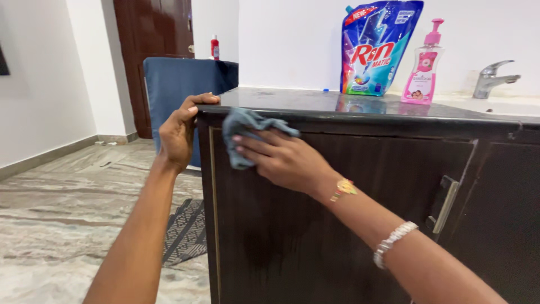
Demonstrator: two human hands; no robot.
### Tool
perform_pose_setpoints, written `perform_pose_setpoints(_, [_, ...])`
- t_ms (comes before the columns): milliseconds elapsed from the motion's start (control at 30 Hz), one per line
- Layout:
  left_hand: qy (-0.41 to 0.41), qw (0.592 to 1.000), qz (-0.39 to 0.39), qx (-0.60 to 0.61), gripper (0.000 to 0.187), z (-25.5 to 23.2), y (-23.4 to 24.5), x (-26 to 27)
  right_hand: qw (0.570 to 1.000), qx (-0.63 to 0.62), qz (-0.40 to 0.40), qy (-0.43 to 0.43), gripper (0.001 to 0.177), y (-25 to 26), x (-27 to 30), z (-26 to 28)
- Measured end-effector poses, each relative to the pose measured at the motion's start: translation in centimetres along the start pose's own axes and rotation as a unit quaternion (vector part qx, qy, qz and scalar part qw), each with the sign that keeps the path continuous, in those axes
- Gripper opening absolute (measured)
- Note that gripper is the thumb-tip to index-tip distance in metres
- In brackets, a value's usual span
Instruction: The person folds a blue cloth on the floor, then wipes the front of a dark wooden cabinet. They spray the cabinet with a cleaning solution from a bottle and continue wiping the surface with the cloth.
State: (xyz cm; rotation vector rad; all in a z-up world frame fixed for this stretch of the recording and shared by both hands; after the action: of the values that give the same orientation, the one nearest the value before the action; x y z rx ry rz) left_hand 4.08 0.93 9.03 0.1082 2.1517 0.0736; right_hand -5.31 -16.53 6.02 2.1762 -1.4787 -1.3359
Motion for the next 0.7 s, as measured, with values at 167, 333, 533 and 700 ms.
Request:
perform_pose_setpoints(167, [0.004,0.998,-0.011,0.066,0.037,0.4,-0.5,0.2,0.999,0.04,0.008,-0.014,0.053,3.3,4.9,-1.0])
perform_pose_setpoints(333, [-0.012,0.989,-0.041,0.139,0.03,1.0,-0.9,0.1,0.999,0.037,0.015,-0.023,0.054,2.4,4.1,-0.9])
perform_pose_setpoints(533, [-0.015,0.981,-0.028,0.193,0.041,1.2,-0.9,0.1,0.999,-0.019,0.032,-0.021,0.053,-2.6,-1.6,-0.2])
perform_pose_setpoints(700, [-0.034,0.992,-0.047,0.115,0.057,0.5,-0.4,0.4,0.999,0.039,0.034,-0.018,0.026,-6.0,-5.9,0.9])
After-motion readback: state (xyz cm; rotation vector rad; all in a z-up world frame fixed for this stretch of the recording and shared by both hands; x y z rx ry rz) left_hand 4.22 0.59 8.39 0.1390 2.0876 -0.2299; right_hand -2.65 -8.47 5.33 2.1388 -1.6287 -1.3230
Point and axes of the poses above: each hand's wrist, its own x-axis away from the middle knuckle, its own y-axis out of the back of the hand, z = x × y, the point moved 10 cm from there along -x, towards the middle knuckle, and after that the axes turned 14 degrees about -x, right-handed, at the moved point
